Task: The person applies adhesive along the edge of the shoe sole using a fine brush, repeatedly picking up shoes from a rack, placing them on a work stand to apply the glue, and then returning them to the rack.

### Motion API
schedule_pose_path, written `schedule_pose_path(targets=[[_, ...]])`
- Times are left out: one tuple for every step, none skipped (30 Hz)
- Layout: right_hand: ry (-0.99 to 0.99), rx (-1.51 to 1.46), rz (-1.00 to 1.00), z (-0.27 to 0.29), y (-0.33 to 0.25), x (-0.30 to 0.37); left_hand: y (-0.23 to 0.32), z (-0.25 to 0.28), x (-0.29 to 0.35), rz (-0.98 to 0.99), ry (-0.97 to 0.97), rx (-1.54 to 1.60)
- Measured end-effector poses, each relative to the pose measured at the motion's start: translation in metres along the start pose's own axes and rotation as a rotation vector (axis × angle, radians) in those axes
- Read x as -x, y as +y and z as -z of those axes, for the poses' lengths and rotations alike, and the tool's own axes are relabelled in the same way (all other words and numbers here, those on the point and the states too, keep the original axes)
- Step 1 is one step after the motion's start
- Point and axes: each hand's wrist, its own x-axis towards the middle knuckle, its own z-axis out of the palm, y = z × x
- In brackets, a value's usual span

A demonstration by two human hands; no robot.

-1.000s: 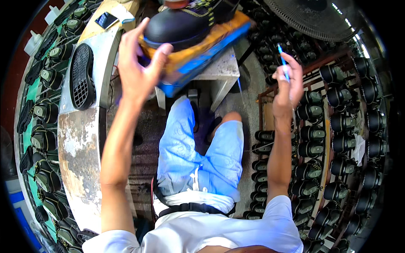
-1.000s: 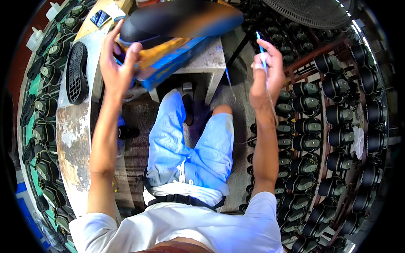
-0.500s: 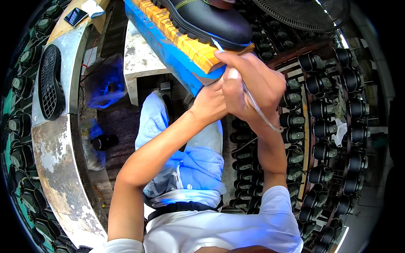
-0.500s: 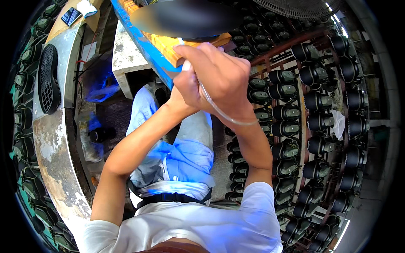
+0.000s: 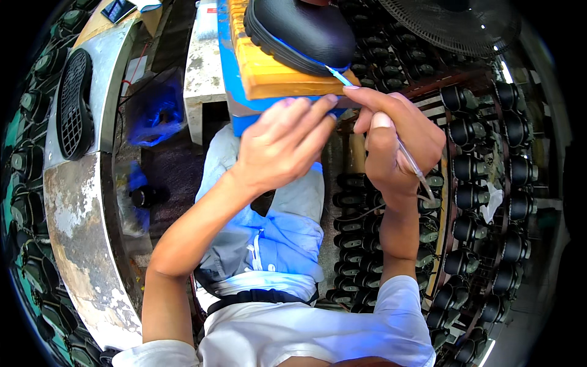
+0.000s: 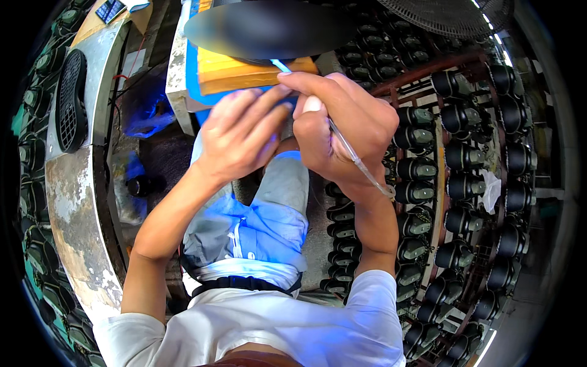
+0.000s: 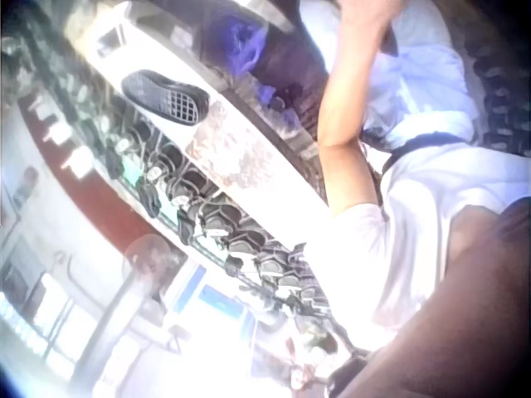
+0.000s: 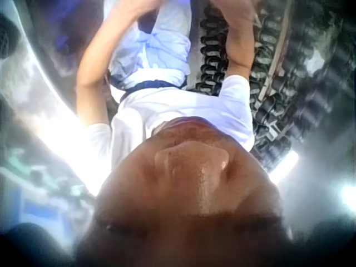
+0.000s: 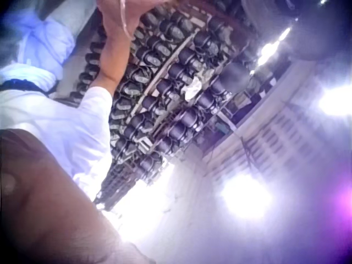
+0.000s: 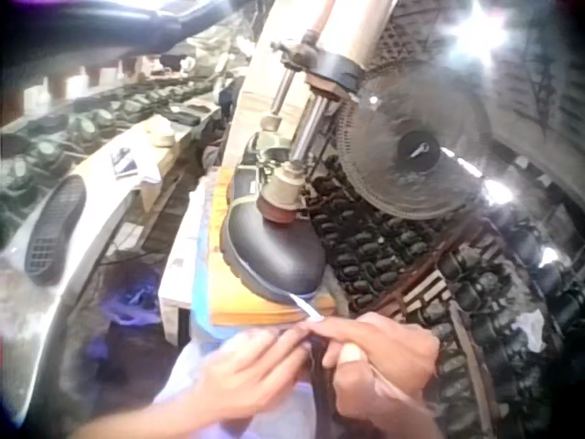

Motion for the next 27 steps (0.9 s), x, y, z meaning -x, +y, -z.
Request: schedule_pose_path(targets=[[-0.014,-0.062,-0.019,-0.004,-0.002,-0.001,-0.007,0.014,0.002,0.038,-0.004,0.066],[0.01,-0.158,-0.007,-0.012,-0.001,-0.002,-0.02,0.021,0.006,0.043,0.075,0.093],[0.014,-0.203,-0.008,-0.019,-0.001,-0.004,-0.029,0.026,0.01,0.071,0.139,0.148],[0.024,-0.25,-0.004,-0.028,-0.001,-0.006,-0.04,0.035,0.013,0.074,0.171,0.122],[0.032,-0.298,-0.001,-0.037,-0.001,-0.009,-0.049,0.045,0.014,0.076,0.203,0.096],[0.046,-0.343,0.023,-0.049,0.001,-0.012,-0.054,0.054,0.016,0.134,0.215,0.059],[0.068,-0.358,0.018,-0.059,0.0,-0.015,-0.062,0.059,0.018,0.169,0.265,0.058],[0.104,-0.368,0.046,-0.072,0.002,-0.018,-0.071,0.061,0.021,0.205,0.308,0.064],[0.14,-0.376,0.072,-0.086,0.004,-0.021,-0.082,0.063,0.025,0.242,0.351,0.07],[0.157,-0.382,0.065,-0.099,0.005,-0.026,-0.093,0.066,0.029,0.28,0.372,0.096],[0.195,-0.351,0.082,-0.108,0.008,-0.03,-0.102,0.067,0.028,0.345,0.402,0.167],[0.238,-0.367,0.1,-0.119,0.013,-0.034,-0.109,0.069,0.027,0.39,0.429,0.21],[0.282,-0.38,0.117,-0.128,0.02,-0.038,-0.116,0.068,0.024,0.435,0.455,0.257],[0.271,-0.343,0.126,-0.134,0.024,-0.04,-0.126,0.071,0.021,0.431,0.445,0.219],[0.282,-0.327,0.146,-0.14,0.028,-0.043,-0.134,0.075,0.019,0.459,0.424,0.217],[0.292,-0.316,0.163,-0.148,0.033,-0.046,-0.14,0.085,0.016,0.525,0.366,0.147],[0.3,-0.291,0.178,-0.153,0.039,-0.047,-0.139,0.092,0.004,0.59,0.31,0.09],[0.302,-0.283,0.181,-0.157,0.044,-0.048,-0.132,0.096,-0.008,0.767,0.317,0.145],[0.314,-0.289,0.169,-0.161,0.045,-0.051,-0.15,0.103,-0.008,0.614,0.278,-0.025],[0.32,-0.282,0.153,-0.163,0.049,-0.052,-0.15,0.103,-0.028,0.355,0.252,-0.168],[0.326,-0.275,0.135,-0.163,0.052,-0.053,-0.15,0.104,-0.051,0.094,0.225,-0.307],[0.308,-0.267,0.122,-0.163,0.054,-0.054,-0.159,0.101,-0.067,-0.022,0.097,-0.266],[0.313,-0.232,0.138,-0.161,0.06,-0.053,-0.151,0.098,-0.087,-0.08,-0.067,-0.282],[0.318,-0.192,0.156,-0.158,0.069,-0.053,-0.142,0.093,-0.107,-0.141,-0.228,-0.28],[0.327,-0.162,0.181,-0.156,0.073,-0.054,-0.142,0.096,-0.126,-0.253,-0.408,-0.345],[0.299,-0.196,0.123,-0.154,0.071,-0.054,-0.15,0.092,-0.134,-0.278,-0.388,-0.269],[0.289,-0.177,0.141,-0.153,0.072,-0.054,-0.161,0.086,-0.142,-0.304,-0.368,-0.192]])
